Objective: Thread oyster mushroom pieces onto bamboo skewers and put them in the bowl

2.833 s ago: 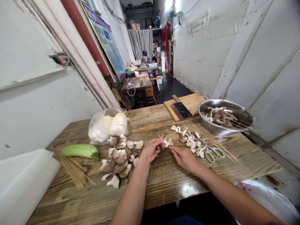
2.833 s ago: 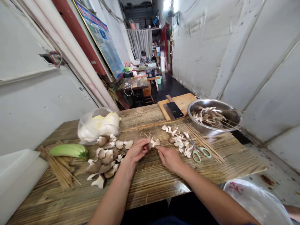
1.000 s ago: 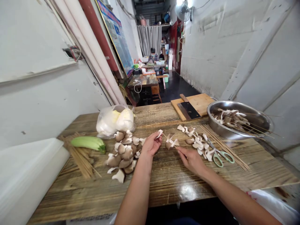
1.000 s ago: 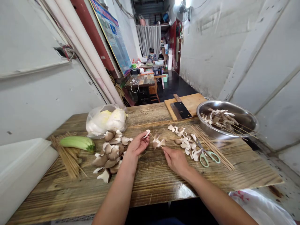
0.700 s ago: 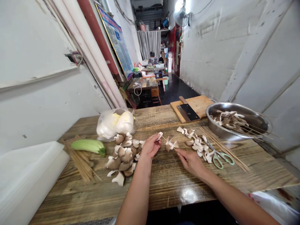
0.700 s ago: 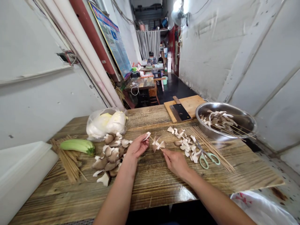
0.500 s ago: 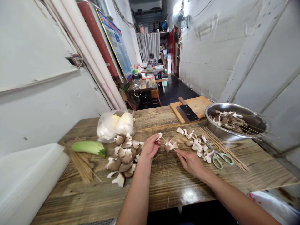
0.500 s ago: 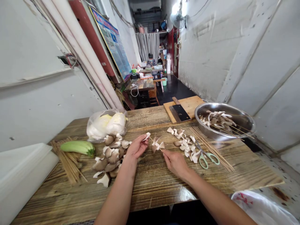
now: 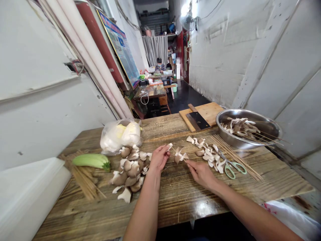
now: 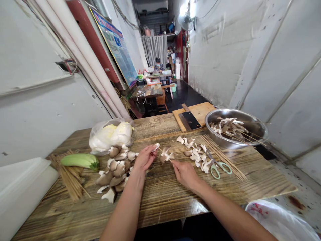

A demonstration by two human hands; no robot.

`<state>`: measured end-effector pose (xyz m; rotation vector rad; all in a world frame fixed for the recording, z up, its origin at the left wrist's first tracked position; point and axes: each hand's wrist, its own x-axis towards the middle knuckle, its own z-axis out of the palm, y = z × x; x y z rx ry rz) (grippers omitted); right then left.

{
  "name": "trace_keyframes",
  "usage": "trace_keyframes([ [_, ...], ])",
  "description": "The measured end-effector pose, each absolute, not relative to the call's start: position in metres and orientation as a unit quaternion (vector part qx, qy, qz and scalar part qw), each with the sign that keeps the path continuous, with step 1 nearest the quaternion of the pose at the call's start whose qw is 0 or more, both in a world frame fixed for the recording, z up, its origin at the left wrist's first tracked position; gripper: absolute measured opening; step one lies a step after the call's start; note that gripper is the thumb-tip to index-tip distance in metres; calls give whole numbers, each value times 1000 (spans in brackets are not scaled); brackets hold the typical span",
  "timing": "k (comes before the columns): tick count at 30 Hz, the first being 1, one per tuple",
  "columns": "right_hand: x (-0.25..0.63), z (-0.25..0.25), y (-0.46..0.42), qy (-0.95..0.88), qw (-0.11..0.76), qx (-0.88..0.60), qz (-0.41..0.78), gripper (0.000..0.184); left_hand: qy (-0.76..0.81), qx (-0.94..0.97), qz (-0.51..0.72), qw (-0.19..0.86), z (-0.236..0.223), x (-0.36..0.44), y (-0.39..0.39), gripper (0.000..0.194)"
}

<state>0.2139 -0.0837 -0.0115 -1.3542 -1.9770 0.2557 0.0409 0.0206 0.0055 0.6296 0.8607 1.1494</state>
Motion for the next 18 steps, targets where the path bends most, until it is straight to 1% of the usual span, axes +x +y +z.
trace_keyframes([
  [5,214,-12,-84,-763,373,-518,101,30,400,312,517,690,7,41,20,30],
  [9,214,-13,-83,-761,379,-517,101,30,397,335,509,686,7,42,17,28],
  [14,215,-15,-82,-750,389,-524,108,29,395,377,447,709,5,51,6,27],
  [18,212,-17,-81,-737,404,-531,106,29,387,365,431,729,6,48,8,30],
])
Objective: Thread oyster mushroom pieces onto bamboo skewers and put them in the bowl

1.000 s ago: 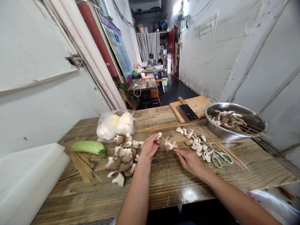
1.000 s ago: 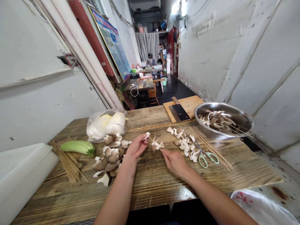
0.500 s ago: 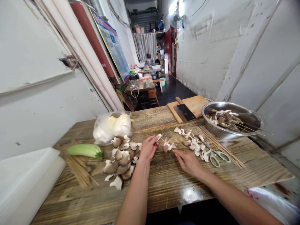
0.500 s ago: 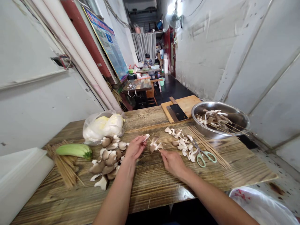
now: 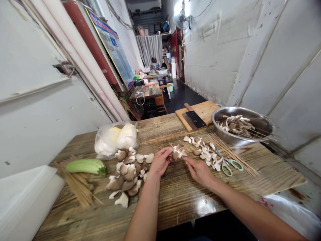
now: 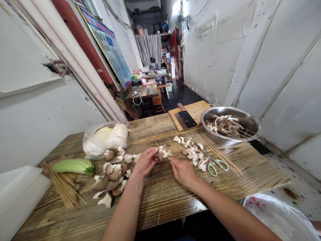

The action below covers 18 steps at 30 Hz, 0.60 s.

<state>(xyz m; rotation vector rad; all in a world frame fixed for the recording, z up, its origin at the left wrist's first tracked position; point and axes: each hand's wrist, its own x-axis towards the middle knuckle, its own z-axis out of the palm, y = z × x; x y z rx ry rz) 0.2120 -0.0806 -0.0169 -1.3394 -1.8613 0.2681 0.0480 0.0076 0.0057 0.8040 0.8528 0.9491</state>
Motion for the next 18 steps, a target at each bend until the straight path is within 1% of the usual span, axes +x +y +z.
trace_keyframes([
  [2,212,-17,-80,-726,419,-537,99,29,417,355,444,710,3,43,12,33],
  [3,214,-16,-79,-717,431,-540,91,29,445,359,460,680,1,41,14,34],
  [5,222,-12,-78,-689,466,-552,60,29,502,405,495,581,-4,42,15,30],
  [7,235,-4,-76,-645,501,-577,21,29,521,505,490,483,-10,52,11,22],
  [9,249,5,-76,-588,533,-609,-12,29,492,623,429,431,-13,70,4,16],
  [12,264,15,-75,-524,568,-634,-32,29,445,749,320,373,-12,105,-4,19],
  [15,266,17,-75,-517,574,-635,-22,29,424,813,261,304,-7,135,-2,29],
  [18,262,14,-75,-533,569,-626,-19,29,397,852,204,273,-3,152,4,29],
])
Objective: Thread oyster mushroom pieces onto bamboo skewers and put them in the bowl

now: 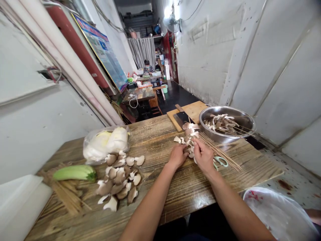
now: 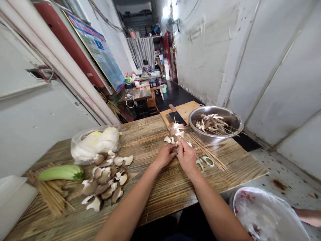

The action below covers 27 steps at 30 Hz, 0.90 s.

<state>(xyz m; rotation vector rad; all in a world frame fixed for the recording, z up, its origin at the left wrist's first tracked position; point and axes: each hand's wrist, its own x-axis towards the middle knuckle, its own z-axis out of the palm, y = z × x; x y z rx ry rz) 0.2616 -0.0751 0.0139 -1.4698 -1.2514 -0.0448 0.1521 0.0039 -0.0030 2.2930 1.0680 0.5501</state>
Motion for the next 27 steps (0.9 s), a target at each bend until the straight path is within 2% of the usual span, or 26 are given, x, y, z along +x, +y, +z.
trace_keyframes([
  [4,258,10,-75,-547,556,-626,-15,29,412,850,168,282,-3,158,7,20],
  [7,257,9,-76,-557,551,-621,-10,29,435,817,179,333,-7,152,8,21],
  [12,250,8,-76,-597,536,-596,-8,28,443,727,274,448,-11,113,12,43],
  [18,237,-1,-78,-702,457,-545,30,29,418,594,360,586,-4,54,14,43],
  [24,234,-7,-78,-764,364,-528,74,30,309,491,395,713,5,33,7,72],
  [27,234,-8,-77,-773,357,-520,71,29,271,415,427,756,6,33,9,73],
])
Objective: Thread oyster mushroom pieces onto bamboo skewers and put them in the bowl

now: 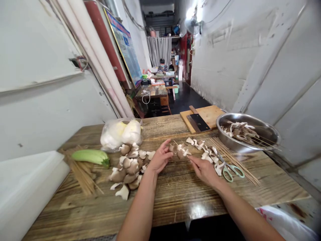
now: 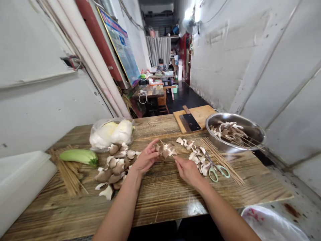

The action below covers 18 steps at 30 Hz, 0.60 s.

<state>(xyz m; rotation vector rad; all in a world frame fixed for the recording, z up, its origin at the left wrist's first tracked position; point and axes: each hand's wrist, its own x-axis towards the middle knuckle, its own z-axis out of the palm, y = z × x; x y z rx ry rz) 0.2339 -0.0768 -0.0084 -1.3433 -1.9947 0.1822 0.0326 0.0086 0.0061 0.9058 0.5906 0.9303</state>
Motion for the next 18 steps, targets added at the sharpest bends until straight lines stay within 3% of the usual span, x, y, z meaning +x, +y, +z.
trace_keyframes([
  [7,234,-13,-75,-785,373,-493,45,29,279,267,447,807,-7,33,22,22],
  [18,236,-18,-74,-809,325,-486,60,30,304,262,480,780,0,18,30,17],
])
